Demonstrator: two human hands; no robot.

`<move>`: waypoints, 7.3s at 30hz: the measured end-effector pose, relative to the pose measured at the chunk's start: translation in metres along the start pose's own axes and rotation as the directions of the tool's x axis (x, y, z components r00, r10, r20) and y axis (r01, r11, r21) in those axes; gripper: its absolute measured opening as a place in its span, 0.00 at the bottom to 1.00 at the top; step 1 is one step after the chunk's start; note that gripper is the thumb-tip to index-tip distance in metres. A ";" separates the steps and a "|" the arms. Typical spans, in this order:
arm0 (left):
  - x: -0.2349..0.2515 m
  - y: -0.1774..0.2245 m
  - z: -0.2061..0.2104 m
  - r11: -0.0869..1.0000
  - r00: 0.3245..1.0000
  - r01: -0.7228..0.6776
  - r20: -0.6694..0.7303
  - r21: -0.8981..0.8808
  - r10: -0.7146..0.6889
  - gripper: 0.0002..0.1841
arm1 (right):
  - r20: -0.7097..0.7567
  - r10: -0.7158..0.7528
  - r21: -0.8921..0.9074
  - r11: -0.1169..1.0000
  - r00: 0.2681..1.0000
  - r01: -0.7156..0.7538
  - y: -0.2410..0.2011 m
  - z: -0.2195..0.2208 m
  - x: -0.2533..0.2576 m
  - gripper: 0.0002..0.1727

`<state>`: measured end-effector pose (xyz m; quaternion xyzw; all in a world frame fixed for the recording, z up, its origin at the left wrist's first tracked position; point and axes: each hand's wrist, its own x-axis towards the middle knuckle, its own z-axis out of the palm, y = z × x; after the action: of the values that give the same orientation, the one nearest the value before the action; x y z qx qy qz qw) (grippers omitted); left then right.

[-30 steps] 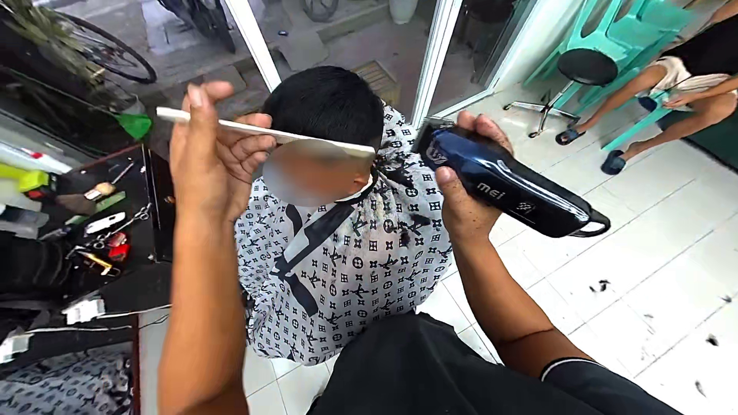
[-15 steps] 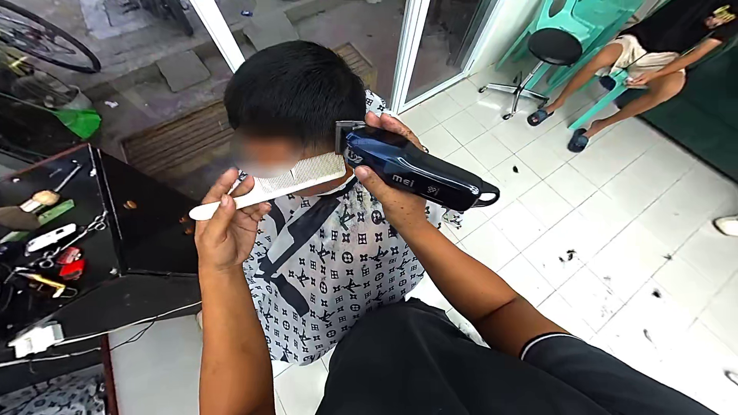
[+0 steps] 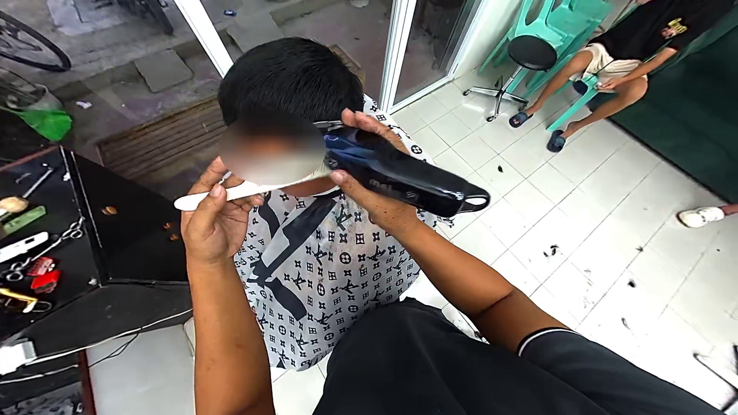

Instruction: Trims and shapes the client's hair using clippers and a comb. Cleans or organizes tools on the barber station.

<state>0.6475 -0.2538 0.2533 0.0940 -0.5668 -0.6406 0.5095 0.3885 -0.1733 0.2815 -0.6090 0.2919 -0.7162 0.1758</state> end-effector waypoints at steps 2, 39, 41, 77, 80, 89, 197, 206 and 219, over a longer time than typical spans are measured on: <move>-0.003 -0.001 -0.008 0.999 1.000 0.022 -0.023 0.028 -0.021 0.20 | -0.043 0.001 0.005 1.000 0.999 -0.001 -0.004 -0.008 0.007 0.38; 0.093 0.120 0.069 0.706 0.899 0.428 -0.343 0.564 -0.271 0.14 | -0.178 -0.014 0.000 1.000 0.984 0.014 -0.027 -0.104 0.019 0.37; 0.078 0.109 0.076 0.822 0.906 0.364 -0.371 0.439 -0.204 0.19 | -0.186 0.003 0.057 0.998 0.982 0.007 -0.021 -0.102 0.021 0.36; 0.024 0.013 0.132 0.838 0.976 -0.112 -0.099 0.534 0.194 0.27 | -0.053 0.172 0.354 0.925 0.984 -0.142 0.024 -0.060 0.034 0.37; 0.010 0.016 0.119 0.829 0.990 -0.032 -0.096 0.558 0.102 0.25 | -0.039 0.135 0.324 0.939 0.990 -0.115 0.023 -0.065 0.029 0.37; 0.011 0.015 0.112 0.849 0.984 -0.056 -0.116 0.526 0.137 0.25 | -0.193 0.240 0.369 0.916 0.951 -0.156 0.048 -0.071 0.019 0.35; 0.132 0.118 0.101 0.592 0.803 0.584 -0.505 0.556 -0.318 0.17 | -0.138 0.044 0.162 0.987 0.989 -0.022 -0.007 -0.118 0.009 0.37; 0.043 0.049 0.134 0.878 0.858 0.098 -0.487 0.469 0.164 0.11 | -0.138 0.065 0.291 0.956 0.988 -0.022 0.009 -0.085 0.018 0.36; -0.009 0.011 0.107 0.930 0.976 0.028 -0.211 0.365 0.054 0.21 | -0.175 0.173 0.314 0.943 0.969 -0.111 0.035 -0.058 0.009 0.36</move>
<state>0.5829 -0.1784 0.2946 0.2531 -0.6177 -0.5062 0.5461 0.3269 -0.1940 0.2607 -0.4772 0.2388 -0.7953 0.2877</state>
